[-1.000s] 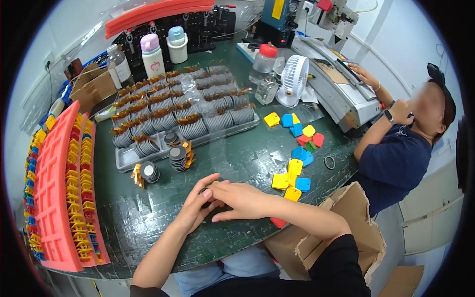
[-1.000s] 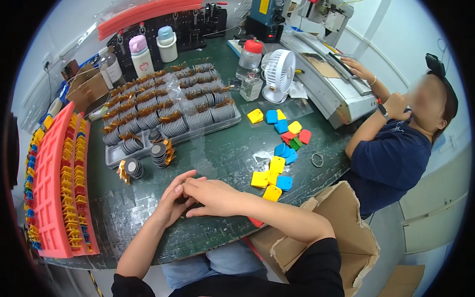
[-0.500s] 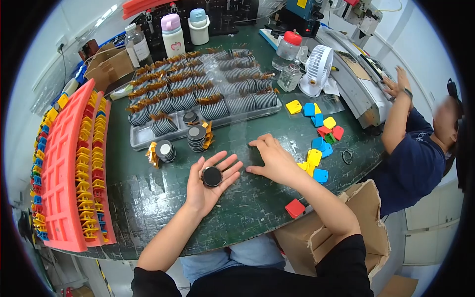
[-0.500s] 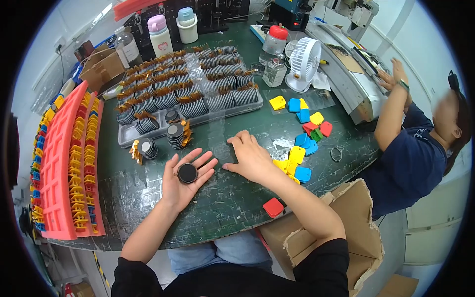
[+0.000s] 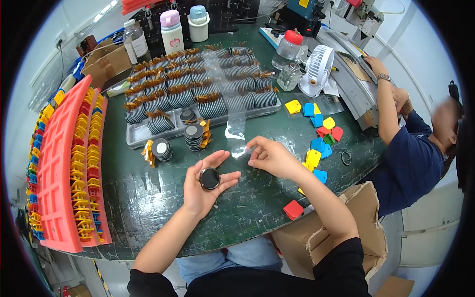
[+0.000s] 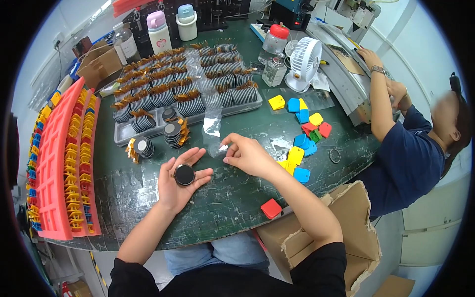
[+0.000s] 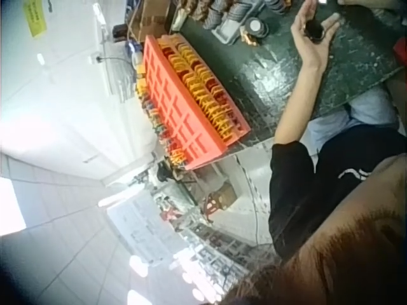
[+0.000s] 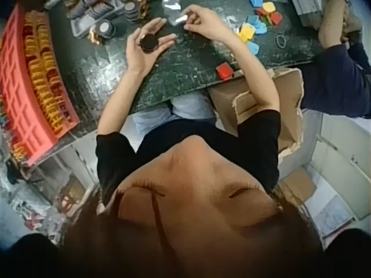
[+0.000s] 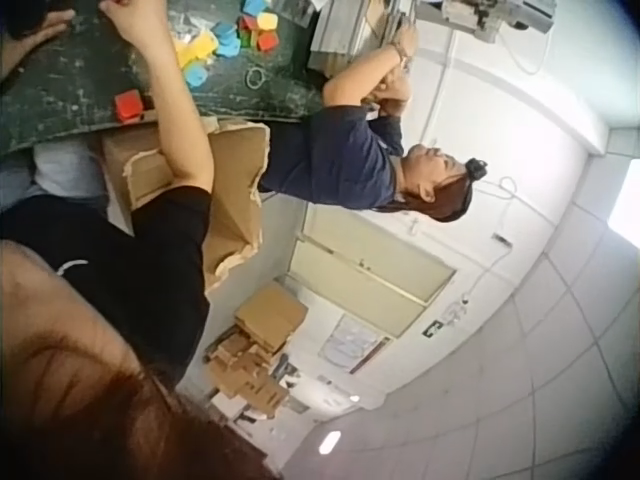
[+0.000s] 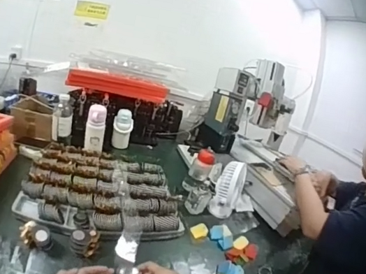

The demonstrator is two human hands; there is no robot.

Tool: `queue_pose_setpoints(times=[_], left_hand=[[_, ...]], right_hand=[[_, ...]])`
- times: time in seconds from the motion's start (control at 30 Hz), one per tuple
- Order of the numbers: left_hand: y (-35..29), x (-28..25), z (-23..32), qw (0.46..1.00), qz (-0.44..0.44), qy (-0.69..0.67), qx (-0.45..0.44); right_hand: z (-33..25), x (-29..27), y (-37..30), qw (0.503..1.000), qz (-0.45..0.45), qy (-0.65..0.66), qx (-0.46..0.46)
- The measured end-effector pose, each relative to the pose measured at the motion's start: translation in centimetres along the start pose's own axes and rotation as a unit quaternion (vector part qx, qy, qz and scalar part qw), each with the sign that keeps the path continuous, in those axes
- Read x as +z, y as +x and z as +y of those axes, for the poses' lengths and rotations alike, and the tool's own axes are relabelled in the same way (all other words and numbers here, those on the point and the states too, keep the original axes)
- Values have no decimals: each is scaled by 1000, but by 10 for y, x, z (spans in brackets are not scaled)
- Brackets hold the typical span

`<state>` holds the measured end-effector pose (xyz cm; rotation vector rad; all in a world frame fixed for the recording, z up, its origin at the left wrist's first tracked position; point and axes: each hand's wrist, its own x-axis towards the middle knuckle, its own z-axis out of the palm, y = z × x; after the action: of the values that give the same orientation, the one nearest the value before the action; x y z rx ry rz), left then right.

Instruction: The person assembles small circular parts into colorful plastic housings by hand at a factory workbench.

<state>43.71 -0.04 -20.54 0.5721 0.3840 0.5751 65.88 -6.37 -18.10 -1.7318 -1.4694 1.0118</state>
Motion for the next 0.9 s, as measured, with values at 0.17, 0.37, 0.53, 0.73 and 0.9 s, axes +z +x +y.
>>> queue_pose_setpoints(times=[0.17,0.37,0.53,0.73,0.9], left_hand=[[3,-4,0,997,-51,48,-26],[3,2,4,992,-67,101,-35],[1,3,5,992,-69,103,-35],[2,-4,7,992,-101,56,-52],[3,-5,8,993,-98,19,-67]], right_hand=[[-1,-2,3,997,-26,66,-24],[-21,-8,-6,998,54,-22,17],[-28,-9,-8,995,85,13,50],[-27,-6,-11,993,104,-48,11],[-35,0,-14,988,108,-105,-19]])
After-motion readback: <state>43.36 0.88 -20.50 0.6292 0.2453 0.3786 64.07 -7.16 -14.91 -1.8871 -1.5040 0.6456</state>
